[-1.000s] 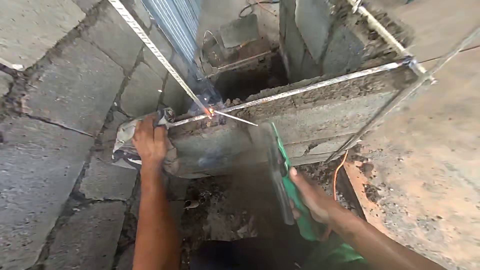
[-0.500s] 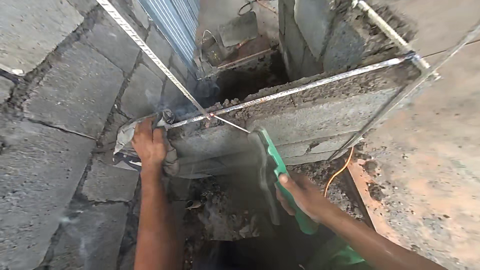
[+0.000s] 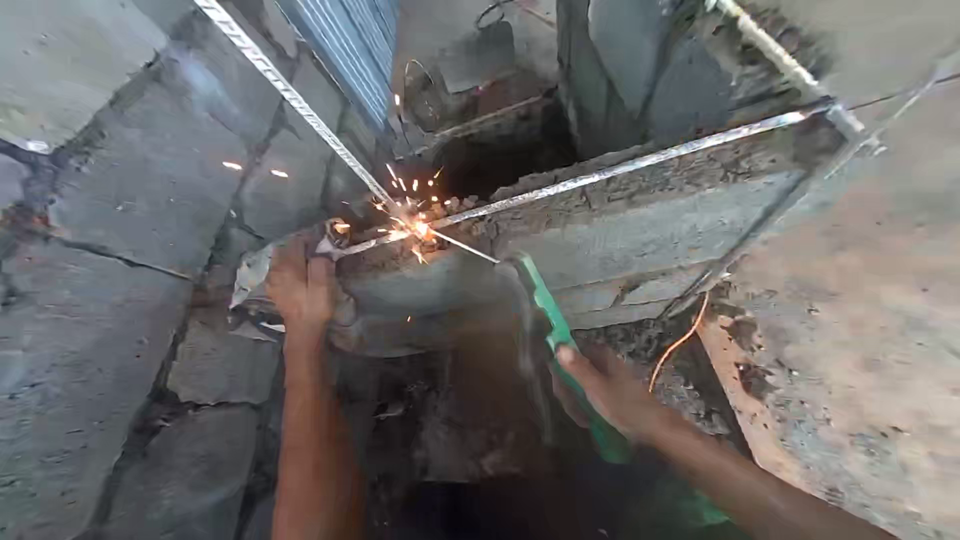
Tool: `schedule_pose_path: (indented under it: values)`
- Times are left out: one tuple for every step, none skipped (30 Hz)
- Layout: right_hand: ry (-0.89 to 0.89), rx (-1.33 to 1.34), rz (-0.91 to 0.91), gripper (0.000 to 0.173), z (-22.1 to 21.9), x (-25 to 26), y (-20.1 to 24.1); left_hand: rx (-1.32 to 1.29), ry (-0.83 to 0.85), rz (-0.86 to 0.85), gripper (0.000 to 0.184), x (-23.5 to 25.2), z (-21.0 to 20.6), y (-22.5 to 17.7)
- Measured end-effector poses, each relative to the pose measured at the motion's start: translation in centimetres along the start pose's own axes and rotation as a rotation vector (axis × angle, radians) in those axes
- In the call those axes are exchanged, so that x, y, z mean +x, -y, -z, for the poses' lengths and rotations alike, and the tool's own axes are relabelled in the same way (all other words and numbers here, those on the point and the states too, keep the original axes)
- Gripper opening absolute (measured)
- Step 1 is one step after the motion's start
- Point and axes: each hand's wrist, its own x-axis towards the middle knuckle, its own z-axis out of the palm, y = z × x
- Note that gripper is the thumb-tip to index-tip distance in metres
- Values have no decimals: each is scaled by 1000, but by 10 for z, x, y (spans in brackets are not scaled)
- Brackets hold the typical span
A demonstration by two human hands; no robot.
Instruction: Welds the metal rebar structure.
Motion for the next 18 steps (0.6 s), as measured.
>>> schedule_pose_path:
  values:
    - [-1, 2, -2, 63, 0, 0, 0, -26, 2, -17, 52, -1, -1, 4]
    - [0, 7, 6, 63, 0, 1, -2, -36, 18, -11, 52, -5, 0, 5]
    - [0, 10, 16, 62, 0, 1, -3, -41, 36, 3, 50, -9, 3, 2]
    - [5, 2, 15, 62, 0, 1, -4, -41, 34, 1, 50, -8, 3, 0]
    - [6, -6, 6, 62, 0, 1, -2, -41, 21, -6, 51, -3, 2, 0]
    - [5, -7, 5, 63, 0, 1, -2, -43, -3, 2, 50, -1, 0, -1]
    - [7, 3, 5, 62, 0, 1, -1, -40, -13, 50, 46, -4, 1, -8]
    - [9, 22, 8, 58, 0, 1, 0, -24, 45, 169, 43, -10, 10, -26]
    - [16, 44, 4, 47, 0, 0, 4, -23, 176, 343, 43, -12, 25, -52]
    - [21, 55, -5, 43, 1, 0, 5, 15, 202, 411, 44, -13, 30, -62]
    - [16, 46, -7, 46, 1, -1, 5, 14, 176, 342, 46, -15, 25, -53]
    - [8, 30, -8, 54, 1, 0, 2, 6, 45, 160, 48, -13, 10, -28]
    - [4, 20, -6, 59, 1, 1, 0, -26, -9, 51, 51, -6, 3, -12]
    - [1, 3, 0, 61, 2, 1, -1, -44, -5, 7, 52, -2, 2, -5]
    - [5, -12, 3, 63, 2, 1, -2, -54, 2, -4, 53, 0, 3, -4]
    - [7, -17, 3, 65, 2, 1, -2, -51, -1, -1, 54, 1, 2, -3]
    - [8, -17, 5, 66, 2, 1, -2, -45, 4, 7, 55, 1, 0, 0]
    - [8, -16, 2, 65, 2, 1, -2, -43, 17, 23, 54, 0, -2, 4]
